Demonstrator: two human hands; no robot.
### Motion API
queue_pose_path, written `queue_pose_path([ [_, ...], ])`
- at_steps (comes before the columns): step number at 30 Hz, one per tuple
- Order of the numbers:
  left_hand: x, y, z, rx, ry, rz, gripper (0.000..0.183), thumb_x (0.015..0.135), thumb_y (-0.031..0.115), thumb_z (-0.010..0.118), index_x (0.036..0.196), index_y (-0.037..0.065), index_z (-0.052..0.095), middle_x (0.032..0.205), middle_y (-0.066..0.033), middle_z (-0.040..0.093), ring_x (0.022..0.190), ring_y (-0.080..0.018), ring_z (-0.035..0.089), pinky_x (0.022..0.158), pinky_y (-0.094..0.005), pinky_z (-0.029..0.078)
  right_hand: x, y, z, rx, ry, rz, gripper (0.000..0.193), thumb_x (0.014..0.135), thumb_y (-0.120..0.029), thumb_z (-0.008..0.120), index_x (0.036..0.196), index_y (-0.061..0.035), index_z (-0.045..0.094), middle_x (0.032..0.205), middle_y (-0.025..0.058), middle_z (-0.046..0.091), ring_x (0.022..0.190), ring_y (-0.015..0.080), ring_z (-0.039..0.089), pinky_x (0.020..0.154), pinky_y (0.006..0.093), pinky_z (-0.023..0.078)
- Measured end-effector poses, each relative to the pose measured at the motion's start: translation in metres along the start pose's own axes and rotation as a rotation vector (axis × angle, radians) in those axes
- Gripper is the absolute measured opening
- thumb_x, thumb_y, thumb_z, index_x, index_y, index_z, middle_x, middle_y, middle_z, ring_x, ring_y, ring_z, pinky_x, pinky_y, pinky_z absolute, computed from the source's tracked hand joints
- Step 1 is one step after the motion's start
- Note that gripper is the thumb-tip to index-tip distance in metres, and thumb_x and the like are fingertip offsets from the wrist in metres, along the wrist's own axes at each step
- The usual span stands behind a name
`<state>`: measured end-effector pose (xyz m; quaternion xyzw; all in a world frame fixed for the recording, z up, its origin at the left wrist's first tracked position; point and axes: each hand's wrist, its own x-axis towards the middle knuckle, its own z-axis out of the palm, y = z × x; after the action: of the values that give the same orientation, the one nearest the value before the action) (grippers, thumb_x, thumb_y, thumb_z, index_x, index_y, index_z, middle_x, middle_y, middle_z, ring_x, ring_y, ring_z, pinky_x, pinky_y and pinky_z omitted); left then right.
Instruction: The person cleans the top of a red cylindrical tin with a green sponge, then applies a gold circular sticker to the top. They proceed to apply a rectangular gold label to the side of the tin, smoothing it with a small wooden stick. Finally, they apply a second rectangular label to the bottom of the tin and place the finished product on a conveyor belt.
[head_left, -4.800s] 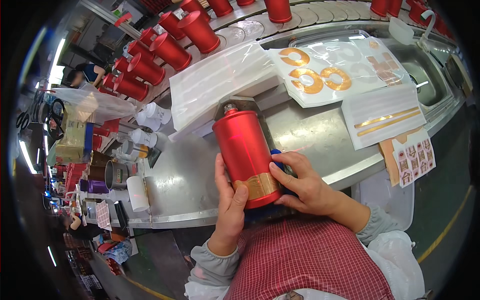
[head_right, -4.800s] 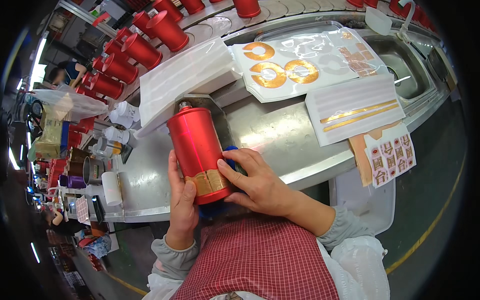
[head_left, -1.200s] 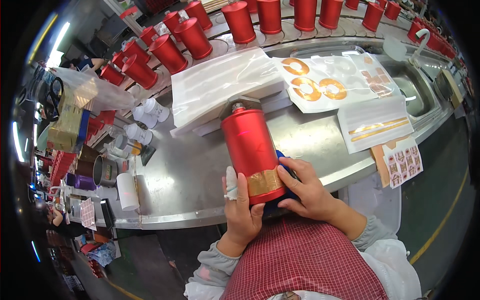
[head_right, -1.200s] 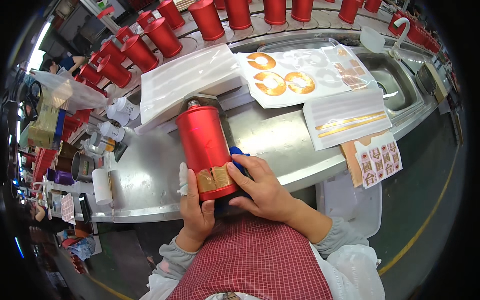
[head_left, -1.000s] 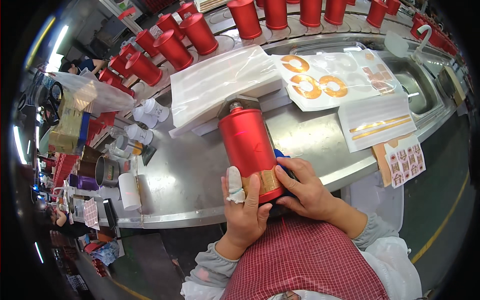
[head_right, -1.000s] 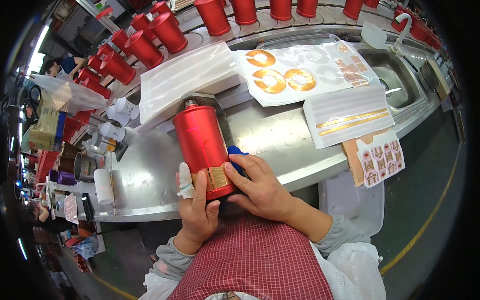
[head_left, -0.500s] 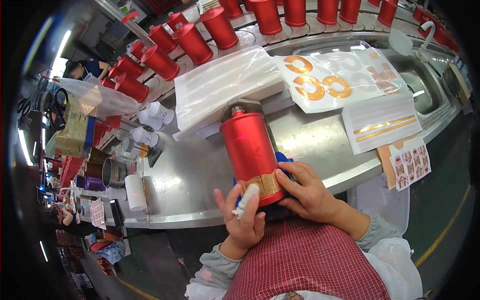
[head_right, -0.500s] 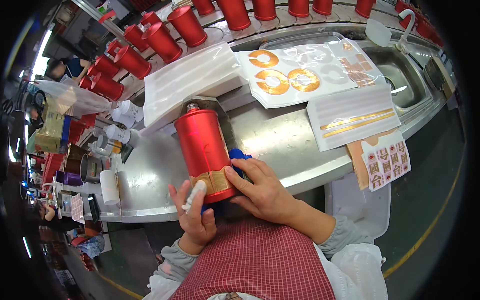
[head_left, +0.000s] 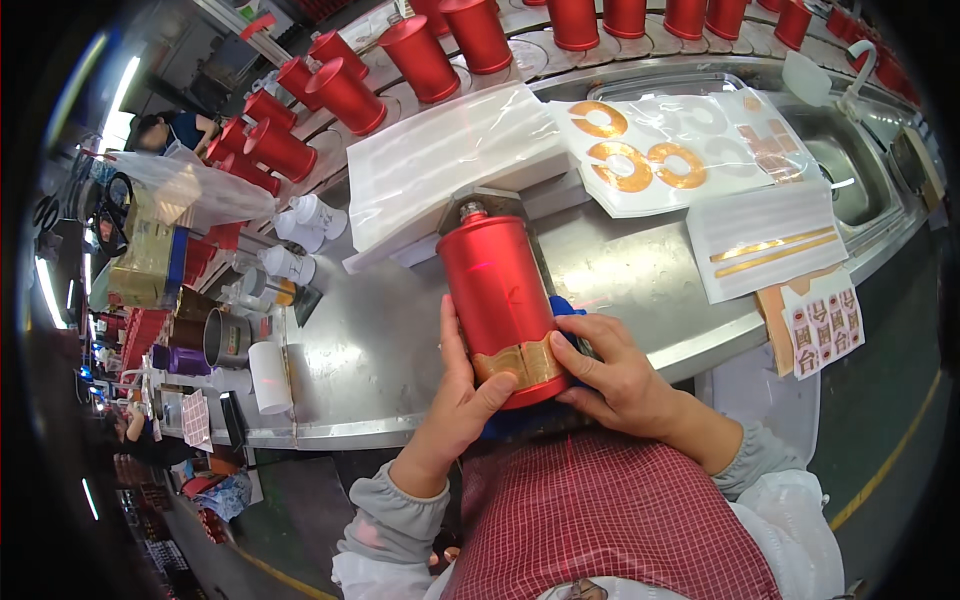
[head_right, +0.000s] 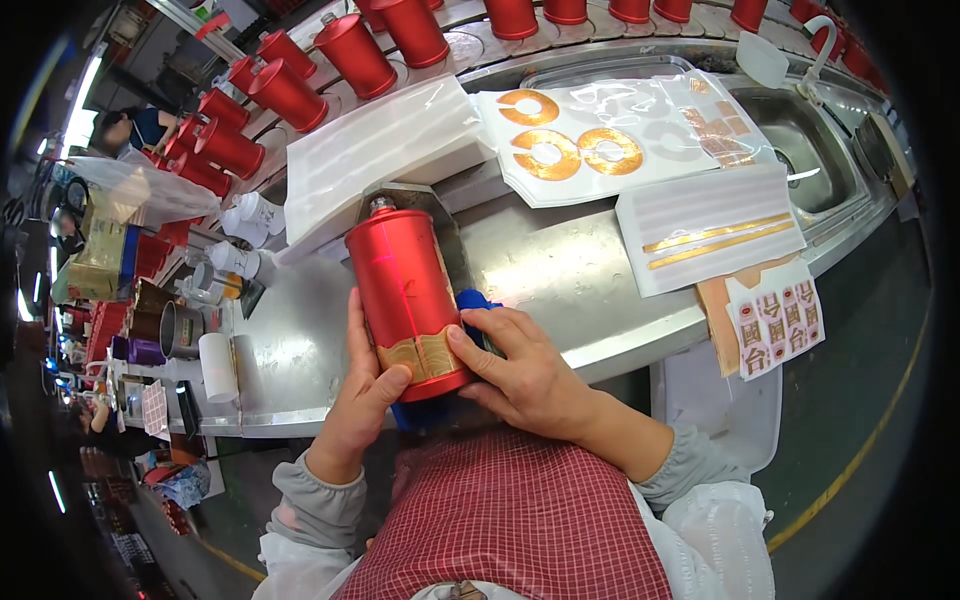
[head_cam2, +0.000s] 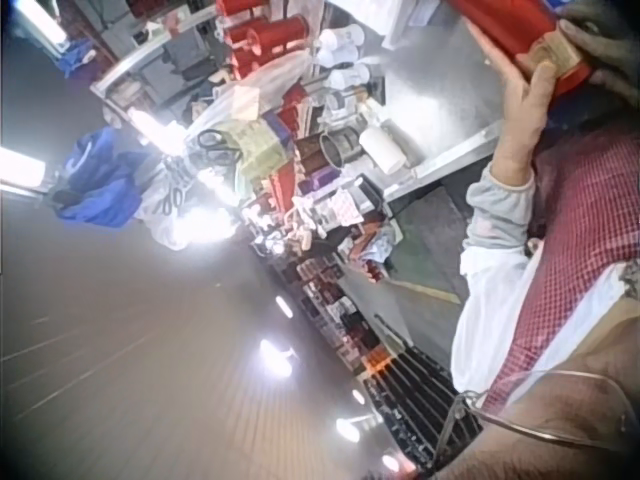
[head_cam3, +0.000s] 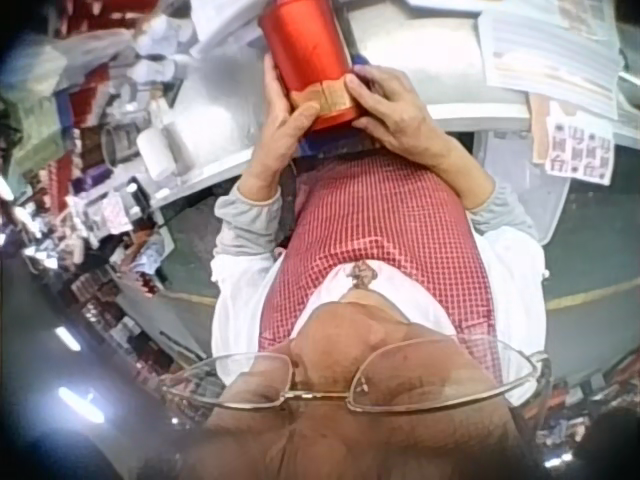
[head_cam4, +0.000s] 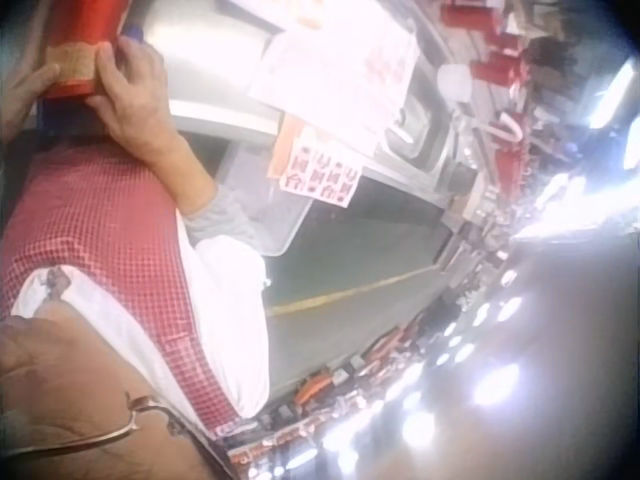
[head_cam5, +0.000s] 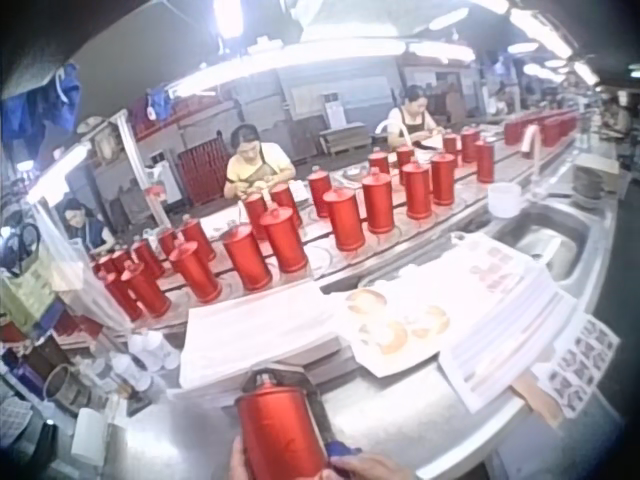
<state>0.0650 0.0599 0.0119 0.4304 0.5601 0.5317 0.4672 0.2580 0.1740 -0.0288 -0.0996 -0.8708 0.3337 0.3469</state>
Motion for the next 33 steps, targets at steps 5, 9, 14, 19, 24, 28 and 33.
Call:
queue_pose_path([
  [5, 0.001, 0.004, 0.012, 0.099, 0.081, 0.027, 0.103, 0.092, 0.034, 0.064, 0.15, 0.001, -0.014, 0.156, -0.0182, 0.012, 0.143, -0.0265, 0.022, 0.114, -0.037, 0.023, 0.0, 0.001, 0.003, -0.01, 0.009, 0.005, 0.071, 0.071, -0.012, 0.077, 0.136, -0.0034, 0.05, 0.129, 0.0225, 0.049, 0.116, 0.0404, 0.049, 0.099, 0.0469, 0.042],
  [9, -0.011, -0.019, 0.02, 0.365, 0.234, 0.274, 0.087, 0.094, 0.034, 0.061, 0.148, -0.006, 0.006, 0.151, -0.0234, 0.025, 0.139, -0.0331, 0.03, 0.113, -0.0421, 0.024, 0.002, -0.003, -0.001, -0.01, -0.011, 0.009, 0.07, 0.072, -0.013, 0.077, 0.135, -0.0032, 0.05, 0.129, 0.0227, 0.049, 0.116, 0.0407, 0.049, 0.099, 0.0472, 0.042],
  [14, -0.039, -0.038, 0.03, 0.874, 0.36, 0.52, 0.064, 0.095, 0.033, 0.058, 0.14, -0.009, 0.039, 0.139, -0.0372, 0.039, 0.133, -0.0541, 0.033, 0.11, -0.0614, 0.022, 0.0, 0.0, -0.001, -0.018, -0.015, 0.012, 0.068, 0.073, -0.014, 0.077, 0.134, -0.003, 0.05, 0.129, 0.0223, 0.049, 0.116, 0.0402, 0.05, 0.099, 0.047, 0.042],
  [19, -0.034, -0.028, 0.032, 1.127, 0.309, 0.598, 0.048, 0.09, 0.024, 0.064, 0.131, 0.002, 0.055, 0.139, -0.0353, 0.041, 0.132, -0.0511, 0.038, 0.108, -0.0644, 0.025, 0.0, 0.0, 0.0, -0.025, 0.002, -0.006, 0.067, 0.073, -0.014, 0.076, 0.134, -0.0024, 0.05, 0.129, 0.0224, 0.049, 0.115, 0.0402, 0.05, 0.099, 0.0468, 0.042],
  [24, -0.03, -0.028, 0.031, 1.01, 0.279, 0.599, 0.042, 0.089, 0.018, 0.066, 0.127, 0.001, 0.058, 0.142, -0.0351, 0.037, 0.133, -0.0487, 0.037, 0.11, -0.0571, 0.027, 0.0, -0.002, -0.001, -0.014, -0.007, 0.008, 0.066, 0.074, -0.012, 0.075, 0.135, -0.0021, 0.05, 0.13, 0.0229, 0.049, 0.117, 0.0408, 0.049, 0.099, 0.0473, 0.042],
  [28, -0.031, -0.029, 0.024, 0.604, 0.301, 0.545, 0.054, 0.089, 0.022, 0.067, 0.132, -0.005, 0.049, 0.145, -0.0359, 0.033, 0.136, -0.0464, 0.035, 0.112, -0.0489, 0.027, 0.006, 0.003, -0.014, 0.002, 0.011, -0.04, 0.059, 0.075, -0.007, 0.072, 0.13, -0.0014, 0.052, 0.125, 0.0234, 0.053, 0.11, 0.0396, 0.055, 0.094, 0.0442, 0.046],
  [33, -0.027, -0.029, 0.026, 0.817, 0.351, 0.399, 0.089, 0.083, 0.033, 0.074, 0.145, -0.009, 0.025, 0.144, -0.0369, 0.033, 0.135, -0.048, 0.035, 0.112, -0.049, 0.028, 0.043, -0.007, -0.04, 0.001, 0.027, -0.024, 0.035, 0.075, -0.006, 0.071, 0.108, -0.0032, 0.06, 0.099, 0.0146, 0.062, 0.09, 0.0346, 0.062, 0.075, 0.0408, 0.053],
])
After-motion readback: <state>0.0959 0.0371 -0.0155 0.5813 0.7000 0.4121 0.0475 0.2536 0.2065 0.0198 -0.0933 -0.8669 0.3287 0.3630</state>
